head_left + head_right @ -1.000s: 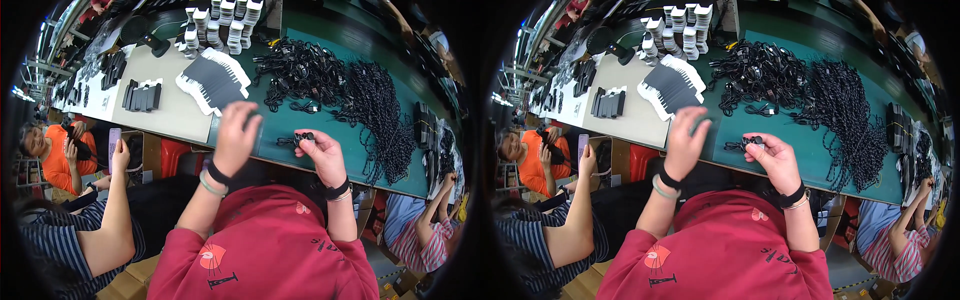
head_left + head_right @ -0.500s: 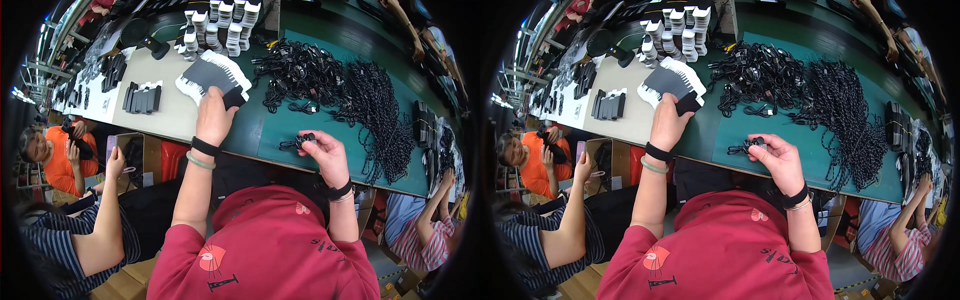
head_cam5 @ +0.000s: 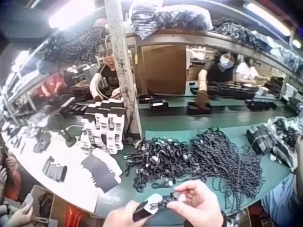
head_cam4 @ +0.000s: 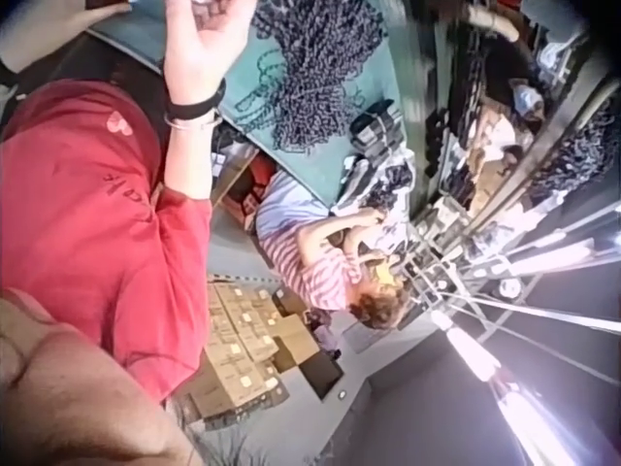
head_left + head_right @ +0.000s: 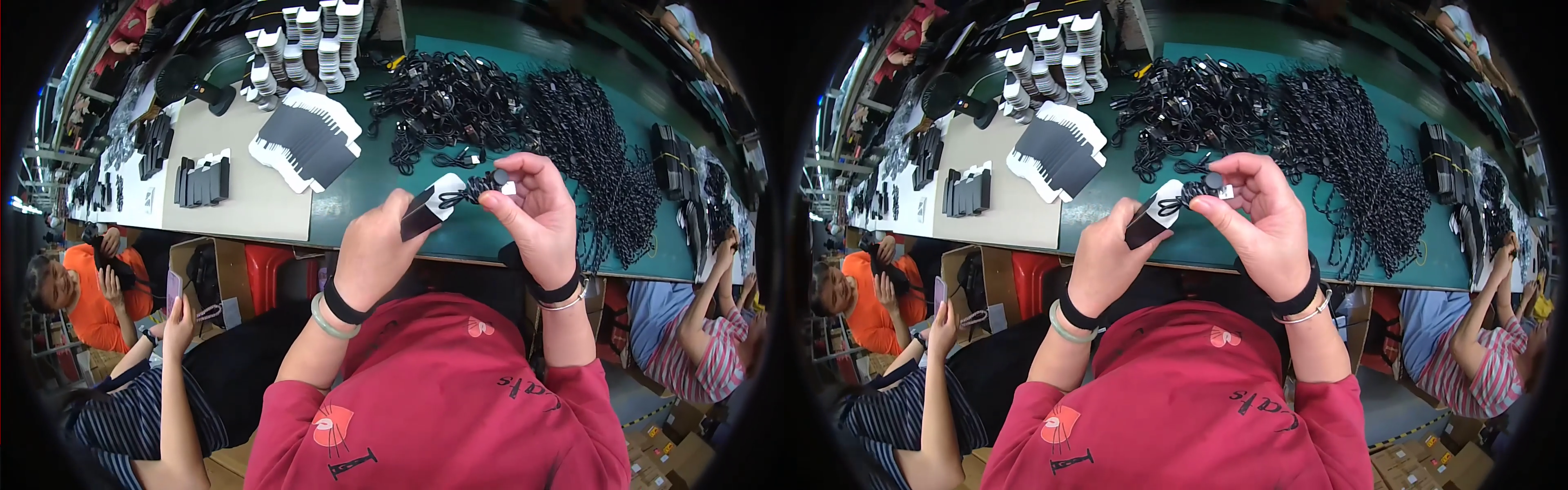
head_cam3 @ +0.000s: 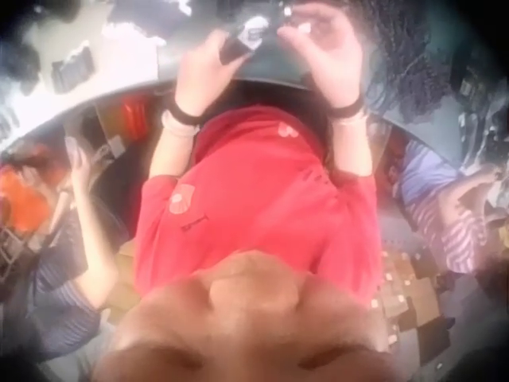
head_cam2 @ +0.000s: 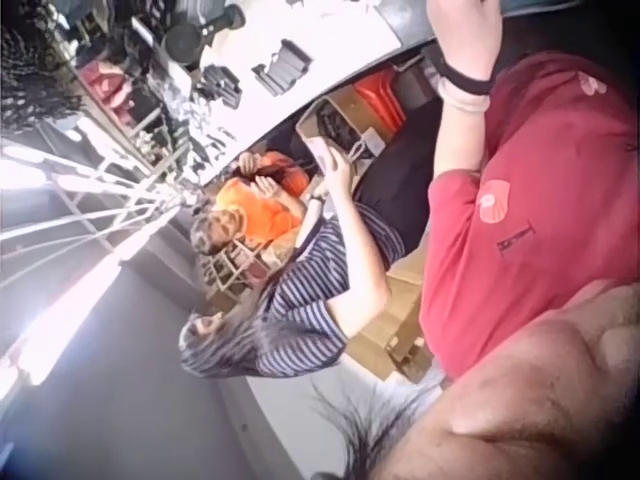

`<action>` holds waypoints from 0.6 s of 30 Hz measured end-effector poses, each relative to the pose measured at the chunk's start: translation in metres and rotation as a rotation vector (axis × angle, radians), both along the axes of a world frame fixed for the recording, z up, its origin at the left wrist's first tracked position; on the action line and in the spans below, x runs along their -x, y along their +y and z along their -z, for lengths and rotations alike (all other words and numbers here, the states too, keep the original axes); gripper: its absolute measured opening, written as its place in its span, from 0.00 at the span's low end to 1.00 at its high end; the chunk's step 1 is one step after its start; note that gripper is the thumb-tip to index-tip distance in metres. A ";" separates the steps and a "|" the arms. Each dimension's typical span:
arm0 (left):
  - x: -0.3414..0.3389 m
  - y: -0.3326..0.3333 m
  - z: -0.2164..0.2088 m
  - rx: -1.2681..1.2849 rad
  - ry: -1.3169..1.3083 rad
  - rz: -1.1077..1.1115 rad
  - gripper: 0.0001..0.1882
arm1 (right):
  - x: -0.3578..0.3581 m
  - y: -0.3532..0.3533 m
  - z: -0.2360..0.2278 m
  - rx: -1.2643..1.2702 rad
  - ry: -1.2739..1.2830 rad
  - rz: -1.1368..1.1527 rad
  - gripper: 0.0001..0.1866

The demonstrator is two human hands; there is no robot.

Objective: Packaging and assembling electronic components into plastic bags at a factory workstation.

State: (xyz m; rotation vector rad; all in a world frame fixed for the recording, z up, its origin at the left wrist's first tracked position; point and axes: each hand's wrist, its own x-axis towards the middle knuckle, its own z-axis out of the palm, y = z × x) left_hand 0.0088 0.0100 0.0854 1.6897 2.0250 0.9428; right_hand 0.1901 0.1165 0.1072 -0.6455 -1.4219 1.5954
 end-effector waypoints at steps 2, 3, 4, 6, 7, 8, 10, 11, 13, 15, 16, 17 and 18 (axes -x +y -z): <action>-0.003 -0.001 0.000 0.004 -0.047 0.021 0.21 | 0.000 0.000 0.001 -0.059 -0.027 0.018 0.18; -0.005 -0.001 -0.001 0.005 -0.090 0.035 0.20 | 0.000 0.000 0.002 -0.100 -0.067 0.020 0.18; -0.007 -0.001 -0.002 0.006 -0.133 0.049 0.20 | 0.000 0.000 0.002 -0.141 -0.106 0.021 0.17; -0.011 -0.002 -0.005 0.058 -0.190 0.047 0.20 | 0.000 0.000 0.002 -0.177 -0.148 0.027 0.17; -0.013 -0.003 -0.006 0.105 -0.243 0.040 0.20 | -0.001 0.000 0.003 -0.259 -0.199 0.025 0.17; -0.015 -0.004 -0.007 0.153 -0.297 0.032 0.20 | -0.001 0.000 0.003 -0.341 -0.250 0.022 0.17; -0.020 -0.006 -0.006 0.158 -0.307 0.026 0.20 | -0.002 -0.001 0.004 -0.418 -0.304 0.023 0.17; -0.022 -0.007 -0.006 0.157 -0.316 0.014 0.20 | -0.003 -0.001 0.004 -0.434 -0.322 0.027 0.17; -0.026 -0.008 -0.005 0.160 -0.324 0.004 0.20 | -0.003 -0.003 0.005 -0.465 -0.359 0.034 0.17; -0.031 -0.009 -0.001 0.110 -0.294 -0.001 0.21 | -0.003 -0.007 0.008 -0.476 -0.358 0.024 0.17; -0.032 -0.008 0.000 0.084 -0.279 -0.001 0.22 | -0.002 -0.008 0.010 -0.492 -0.356 0.014 0.17; -0.032 -0.008 0.000 0.087 -0.280 0.005 0.22 | -0.002 -0.008 0.012 -0.508 -0.355 0.004 0.17; -0.033 -0.008 -0.001 0.092 -0.294 0.005 0.22 | -0.002 -0.008 0.015 -0.505 -0.358 0.009 0.17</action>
